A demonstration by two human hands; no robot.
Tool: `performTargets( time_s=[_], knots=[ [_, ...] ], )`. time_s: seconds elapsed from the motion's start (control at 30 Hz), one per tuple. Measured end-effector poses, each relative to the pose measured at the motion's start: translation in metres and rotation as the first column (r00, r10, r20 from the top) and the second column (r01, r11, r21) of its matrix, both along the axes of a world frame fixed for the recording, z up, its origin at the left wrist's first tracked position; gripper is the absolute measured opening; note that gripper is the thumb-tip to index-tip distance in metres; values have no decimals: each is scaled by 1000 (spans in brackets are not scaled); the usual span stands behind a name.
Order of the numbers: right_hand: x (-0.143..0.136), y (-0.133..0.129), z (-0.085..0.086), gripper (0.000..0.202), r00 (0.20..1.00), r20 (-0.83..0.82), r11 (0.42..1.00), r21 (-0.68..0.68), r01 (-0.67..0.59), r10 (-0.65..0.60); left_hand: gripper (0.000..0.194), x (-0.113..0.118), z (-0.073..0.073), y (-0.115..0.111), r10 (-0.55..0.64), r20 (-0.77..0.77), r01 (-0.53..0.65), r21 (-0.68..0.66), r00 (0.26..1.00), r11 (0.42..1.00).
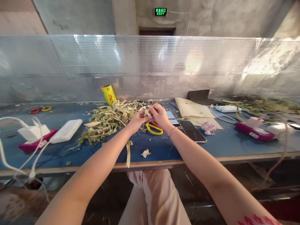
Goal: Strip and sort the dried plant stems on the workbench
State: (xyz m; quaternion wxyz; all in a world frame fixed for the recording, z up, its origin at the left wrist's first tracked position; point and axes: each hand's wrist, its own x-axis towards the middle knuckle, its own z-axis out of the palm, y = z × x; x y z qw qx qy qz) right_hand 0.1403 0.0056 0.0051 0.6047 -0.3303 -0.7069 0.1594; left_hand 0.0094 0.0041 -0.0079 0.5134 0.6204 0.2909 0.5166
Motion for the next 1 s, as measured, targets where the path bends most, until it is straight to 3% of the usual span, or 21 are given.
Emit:
performTargets(
  time_s=[0.13,0.33,0.57,0.67,0.73,0.83,0.93,1.0],
  knots=[
    [-8,1,-6,27,991,-124,998,-32,-56,52,33,1,6,-5,48,69,-45,-48,996,998],
    [-21,-2,-14,30,916,-368,963,-147,-225,158,34,2,6,-6,9,90,-7,-27,996,1000],
    [-20,4,-11,27,916,-366,954,-176,-243,166,27,1,3,-1,16,81,-15,-3,997,1000],
    [-1,10,-4,21,980,-195,963,-260,-76,25,25,-2,6,0,59,99,-61,13,993,998],
    [13,12,1,18,994,77,940,-328,97,-75,26,-5,10,1,105,130,-107,6,986,994],
    [25,8,2,10,822,569,908,-335,253,-20,29,-11,13,4,164,159,-163,-21,974,986],
    [21,0,-1,23,620,765,856,-428,290,172,30,-17,13,8,237,125,-234,-36,964,972],
    [15,-5,-4,30,530,830,854,-396,337,175,29,-19,10,12,272,105,-271,-24,956,962]
  ],
)
